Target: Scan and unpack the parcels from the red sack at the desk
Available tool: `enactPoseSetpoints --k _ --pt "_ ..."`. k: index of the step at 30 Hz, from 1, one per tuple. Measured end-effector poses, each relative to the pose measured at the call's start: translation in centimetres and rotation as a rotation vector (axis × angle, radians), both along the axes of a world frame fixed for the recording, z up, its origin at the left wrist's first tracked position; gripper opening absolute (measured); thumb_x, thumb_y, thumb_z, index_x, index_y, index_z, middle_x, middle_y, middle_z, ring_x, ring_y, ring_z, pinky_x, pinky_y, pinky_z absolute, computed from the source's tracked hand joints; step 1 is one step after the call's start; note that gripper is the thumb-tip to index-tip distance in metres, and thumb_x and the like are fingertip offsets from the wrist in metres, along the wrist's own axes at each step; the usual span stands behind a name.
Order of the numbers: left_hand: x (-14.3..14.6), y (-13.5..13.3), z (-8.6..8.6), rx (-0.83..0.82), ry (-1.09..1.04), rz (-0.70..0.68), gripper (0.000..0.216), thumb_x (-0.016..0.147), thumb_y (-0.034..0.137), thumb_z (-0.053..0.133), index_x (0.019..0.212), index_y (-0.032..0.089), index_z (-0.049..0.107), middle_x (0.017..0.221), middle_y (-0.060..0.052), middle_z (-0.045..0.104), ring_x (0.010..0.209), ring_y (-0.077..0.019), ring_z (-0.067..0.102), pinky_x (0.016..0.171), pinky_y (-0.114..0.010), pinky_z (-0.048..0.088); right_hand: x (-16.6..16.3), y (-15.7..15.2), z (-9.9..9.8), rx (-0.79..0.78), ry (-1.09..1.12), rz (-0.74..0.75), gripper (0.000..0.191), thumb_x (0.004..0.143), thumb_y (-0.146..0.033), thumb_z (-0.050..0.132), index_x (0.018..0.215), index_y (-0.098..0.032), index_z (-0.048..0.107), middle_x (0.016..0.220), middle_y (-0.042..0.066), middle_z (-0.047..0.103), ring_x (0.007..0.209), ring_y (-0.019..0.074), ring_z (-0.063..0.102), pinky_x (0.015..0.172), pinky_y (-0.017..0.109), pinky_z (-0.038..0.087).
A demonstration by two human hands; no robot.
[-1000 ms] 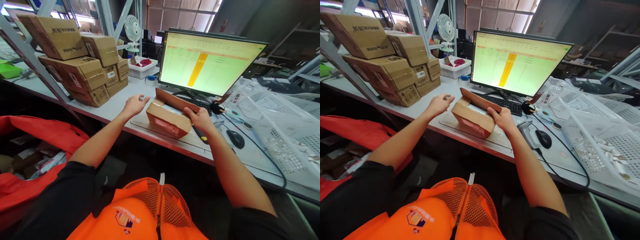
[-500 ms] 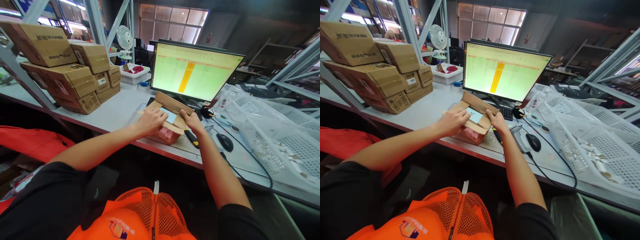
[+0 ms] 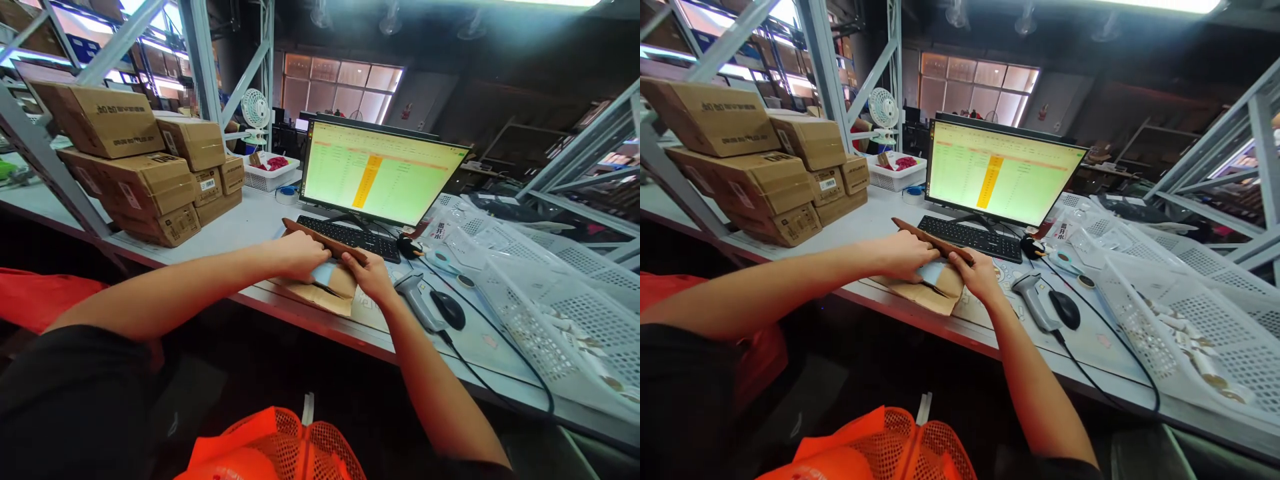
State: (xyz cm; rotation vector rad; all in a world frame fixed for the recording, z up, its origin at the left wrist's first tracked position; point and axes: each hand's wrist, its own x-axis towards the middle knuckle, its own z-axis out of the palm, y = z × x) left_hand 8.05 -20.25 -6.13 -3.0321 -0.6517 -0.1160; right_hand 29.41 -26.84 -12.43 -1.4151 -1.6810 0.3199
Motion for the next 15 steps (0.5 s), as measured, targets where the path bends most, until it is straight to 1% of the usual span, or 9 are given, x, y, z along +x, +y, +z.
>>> enactPoseSetpoints --k 2,3,5,6,8,10,12,13,15 --pt "-0.5 -0.3 0.1 0.041 -0.002 -0.035 0.040 0.066 0.025 0.079 0.105 0.016 0.073 0.104 -0.017 0.076 0.098 -0.0390 0.072 0.089 -0.047 0.053 1.1 -0.9 -0.8 0.036 0.068 -0.002 0.061 0.092 -0.071 0.058 0.120 -0.019 0.072 0.115 0.013 0.076 0.106 0.0286 0.071 0.096 0.044 0.055" --pt "-1.0 -0.4 0.3 0.058 0.000 -0.026 0.039 0.067 0.028 0.079 0.104 0.015 0.073 0.101 -0.018 0.076 0.095 -0.0388 0.073 0.087 -0.047 0.054 1.8 -1.6 -1.4 0.052 0.121 -0.007 0.066 0.091 -0.074 0.057 0.127 -0.020 0.068 0.120 0.014 0.074 0.110 0.0287 0.070 0.097 0.045 0.055" --pt "-2.8 -1.0 0.8 0.080 -0.045 0.049 0.044 0.072 0.037 0.076 0.109 0.013 0.072 0.102 -0.018 0.076 0.094 -0.0375 0.073 0.086 -0.046 0.055 3.2 -3.3 -3.2 0.069 0.238 -0.036 0.071 0.092 -0.077 0.054 0.136 -0.021 0.061 0.127 0.016 0.072 0.118 0.0293 0.068 0.100 0.047 0.055" --pt "-3.9 -1.5 1.0 0.078 -0.104 0.102 0.049 0.073 0.040 0.074 0.114 0.014 0.072 0.106 -0.017 0.075 0.097 -0.0369 0.073 0.087 -0.045 0.056 3.7 -4.3 -4.2 0.068 0.291 -0.043 0.072 0.092 -0.077 0.053 0.138 -0.022 0.059 0.130 0.017 0.070 0.122 0.0299 0.066 0.102 0.049 0.055" --pt "-6.0 -2.7 0.9 0.026 -0.304 0.184 0.058 0.075 0.043 0.073 0.126 0.016 0.068 0.116 -0.014 0.075 0.105 -0.0348 0.071 0.093 -0.044 0.056 4.0 -6.4 -6.4 0.060 0.367 -0.012 0.077 0.090 -0.080 0.054 0.145 -0.025 0.053 0.138 0.019 0.066 0.130 0.0318 0.063 0.104 0.051 0.054" --pt "-7.7 -4.3 -0.2 -0.090 -0.541 0.206 0.066 0.073 0.040 0.074 0.135 0.018 0.065 0.119 -0.011 0.075 0.108 -0.0315 0.071 0.097 -0.041 0.056 3.0 -8.2 -8.3 0.051 0.396 0.080 0.095 0.082 -0.087 0.056 0.156 -0.029 0.040 0.149 0.019 0.058 0.136 0.0345 0.058 0.106 0.054 0.053" --pt "-8.4 -6.0 -2.1 -0.252 -0.730 0.195 0.071 0.072 0.037 0.075 0.140 0.019 0.063 0.114 -0.008 0.076 0.102 -0.0280 0.071 0.094 -0.038 0.058 1.3 -9.7 -9.8 0.053 0.378 0.130 0.114 0.072 -0.096 0.055 0.163 -0.031 0.028 0.155 0.019 0.052 0.138 0.0371 0.056 0.106 0.057 0.053" --pt "-8.4 -6.8 -3.3 -0.330 -0.796 0.195 0.074 0.072 0.036 0.076 0.142 0.019 0.062 0.111 -0.007 0.076 0.098 -0.0267 0.071 0.091 -0.037 0.059 0.4 -10.3 -10.3 0.063 0.363 0.109 0.117 0.071 -0.098 0.053 0.163 -0.031 0.029 0.154 0.019 0.053 0.136 0.0382 0.057 0.105 0.058 0.054" --pt "-8.1 -8.1 -5.5 -0.453 -0.872 0.201 0.079 0.072 0.039 0.077 0.145 0.019 0.059 0.109 -0.008 0.076 0.092 -0.0255 0.071 0.086 -0.037 0.060 -1.1 -11.3 -10.6 0.085 0.335 -0.004 0.110 0.072 -0.098 0.050 0.157 -0.029 0.042 0.144 0.019 0.061 0.127 0.0401 0.063 0.100 0.059 0.057"
